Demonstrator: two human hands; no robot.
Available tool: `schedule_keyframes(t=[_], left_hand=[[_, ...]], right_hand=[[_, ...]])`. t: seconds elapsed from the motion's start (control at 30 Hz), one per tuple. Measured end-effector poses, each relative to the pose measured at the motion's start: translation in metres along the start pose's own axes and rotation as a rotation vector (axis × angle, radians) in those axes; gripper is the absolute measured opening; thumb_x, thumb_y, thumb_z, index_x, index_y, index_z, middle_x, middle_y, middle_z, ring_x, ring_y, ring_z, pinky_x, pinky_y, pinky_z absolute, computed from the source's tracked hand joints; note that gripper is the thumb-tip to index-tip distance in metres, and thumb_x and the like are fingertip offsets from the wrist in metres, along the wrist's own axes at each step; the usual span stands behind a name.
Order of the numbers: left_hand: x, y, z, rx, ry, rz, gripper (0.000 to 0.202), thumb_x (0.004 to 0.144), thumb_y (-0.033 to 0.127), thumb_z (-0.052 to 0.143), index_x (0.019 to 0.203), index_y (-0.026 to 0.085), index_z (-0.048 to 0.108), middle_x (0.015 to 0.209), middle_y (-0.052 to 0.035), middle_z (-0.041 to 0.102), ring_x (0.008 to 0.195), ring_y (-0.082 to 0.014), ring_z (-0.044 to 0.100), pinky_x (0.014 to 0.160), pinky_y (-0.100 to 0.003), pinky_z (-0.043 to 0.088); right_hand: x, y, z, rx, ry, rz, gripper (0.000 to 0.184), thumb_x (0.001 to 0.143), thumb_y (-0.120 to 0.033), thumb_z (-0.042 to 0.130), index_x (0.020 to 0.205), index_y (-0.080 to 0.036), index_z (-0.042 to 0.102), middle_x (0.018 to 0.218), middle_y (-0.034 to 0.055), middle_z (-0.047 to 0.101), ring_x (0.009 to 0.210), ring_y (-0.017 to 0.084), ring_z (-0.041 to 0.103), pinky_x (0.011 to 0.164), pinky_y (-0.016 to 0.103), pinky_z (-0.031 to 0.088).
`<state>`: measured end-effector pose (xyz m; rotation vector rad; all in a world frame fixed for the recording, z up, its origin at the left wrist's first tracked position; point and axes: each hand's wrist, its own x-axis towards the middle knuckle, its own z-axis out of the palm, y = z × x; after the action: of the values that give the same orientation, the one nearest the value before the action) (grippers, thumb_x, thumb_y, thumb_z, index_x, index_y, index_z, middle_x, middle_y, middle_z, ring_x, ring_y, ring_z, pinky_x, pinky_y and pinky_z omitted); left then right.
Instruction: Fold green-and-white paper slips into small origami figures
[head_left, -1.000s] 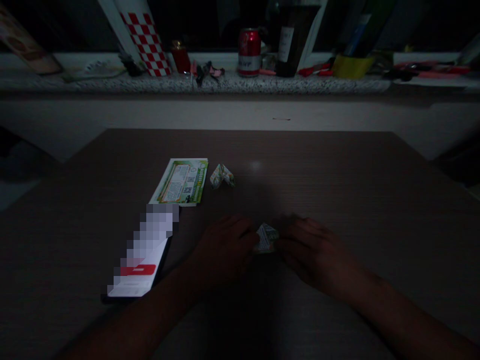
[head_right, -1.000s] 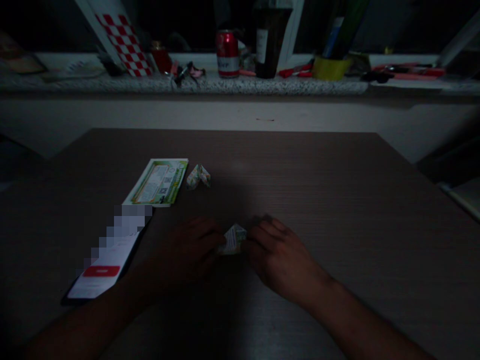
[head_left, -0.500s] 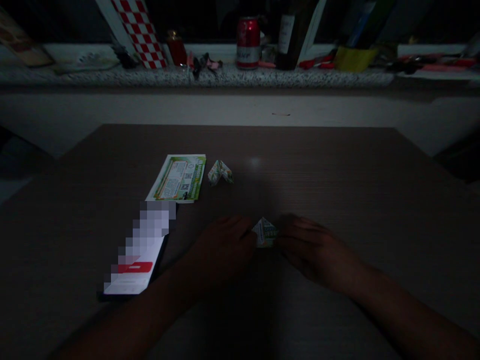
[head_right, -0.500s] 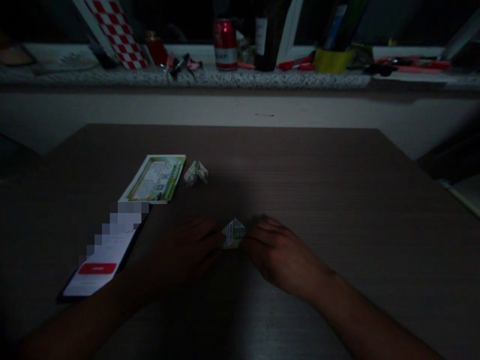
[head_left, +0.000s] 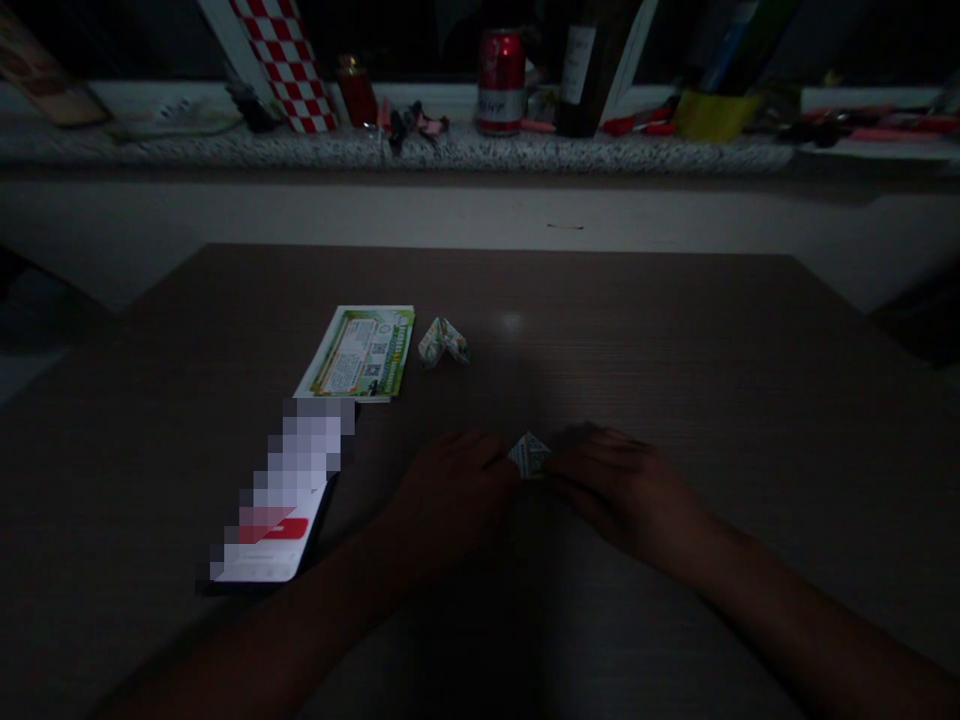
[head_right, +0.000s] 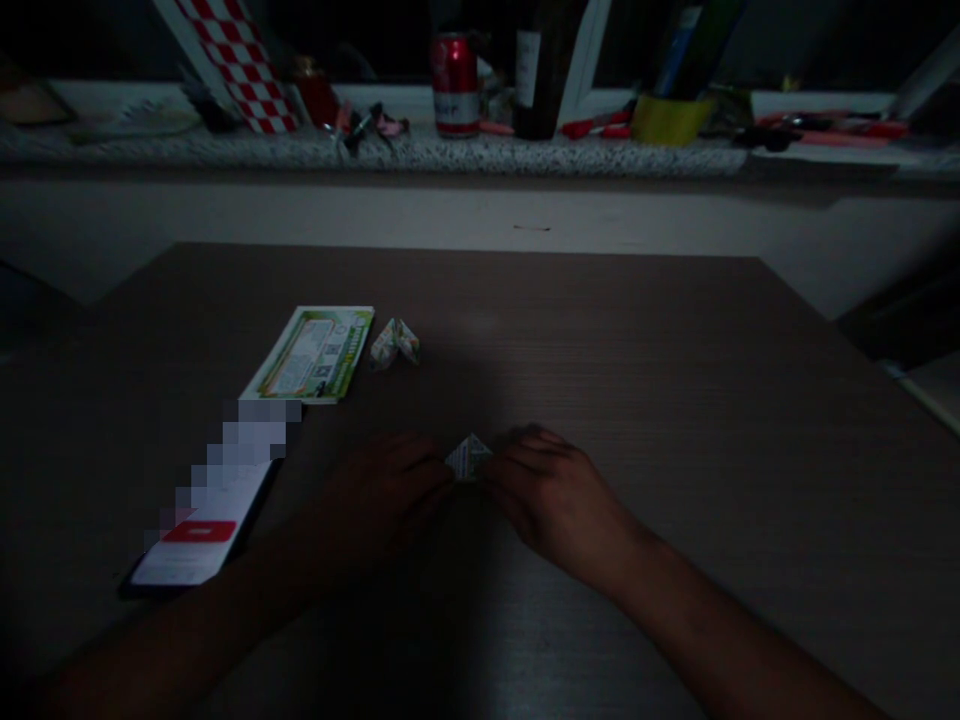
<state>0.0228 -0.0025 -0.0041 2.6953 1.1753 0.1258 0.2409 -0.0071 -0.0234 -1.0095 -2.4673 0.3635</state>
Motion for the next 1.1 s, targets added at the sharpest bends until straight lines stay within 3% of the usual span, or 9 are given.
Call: schedule_keyframes(t=[0.23, 0.53, 0.83, 1.1], left_hand=[[0.005, 0.001, 0.003, -0.149, 0.031, -0.133, 0.018, 0.092, 0.019, 0.047, 0.089, 0.016, 0.065, 0.087, -0.0048, 0.065, 0.082, -0.0192, 0.059, 0.076, -0.033, 0.044], [0.011, 0.003, 0.004, -0.201, 0.027, -0.263, 0.015, 0.087, 0.022, 0.050, 0.086, 0.018, 0.064, 0.086, -0.0047, 0.068, 0.080, -0.0201, 0.061, 0.072, -0.032, 0.044], [0.016, 0.001, 0.004, -0.177, -0.017, -0.325, 0.017, 0.085, 0.031, 0.052, 0.083, 0.019, 0.065, 0.082, -0.0044, 0.069, 0.075, -0.0209, 0.064, 0.064, -0.031, 0.043], [0.019, 0.002, 0.003, -0.137, -0.021, -0.310, 0.019, 0.085, 0.029, 0.049, 0.082, 0.019, 0.066, 0.081, -0.0057, 0.070, 0.074, -0.0230, 0.065, 0.063, -0.032, 0.046]], right_hand=[[0.003, 0.002, 0.006, 0.055, 0.059, 0.099, 0.017, 0.089, -0.015, 0.058, 0.103, -0.019, 0.067, 0.092, 0.0060, 0.073, 0.082, 0.021, 0.067, 0.078, 0.036, 0.051], [0.009, -0.001, 0.005, 0.073, 0.040, 0.230, 0.028, 0.082, -0.010, 0.064, 0.108, -0.020, 0.068, 0.103, 0.0042, 0.075, 0.089, 0.022, 0.069, 0.081, 0.036, 0.053], [0.011, -0.004, 0.004, 0.049, 0.028, 0.303, 0.030, 0.082, -0.012, 0.063, 0.111, -0.020, 0.066, 0.103, 0.0027, 0.075, 0.089, 0.022, 0.069, 0.078, 0.035, 0.054], [0.015, -0.006, 0.009, 0.073, 0.055, 0.282, 0.031, 0.078, -0.013, 0.069, 0.108, -0.021, 0.066, 0.100, 0.0036, 0.074, 0.089, 0.021, 0.068, 0.081, 0.034, 0.052]])
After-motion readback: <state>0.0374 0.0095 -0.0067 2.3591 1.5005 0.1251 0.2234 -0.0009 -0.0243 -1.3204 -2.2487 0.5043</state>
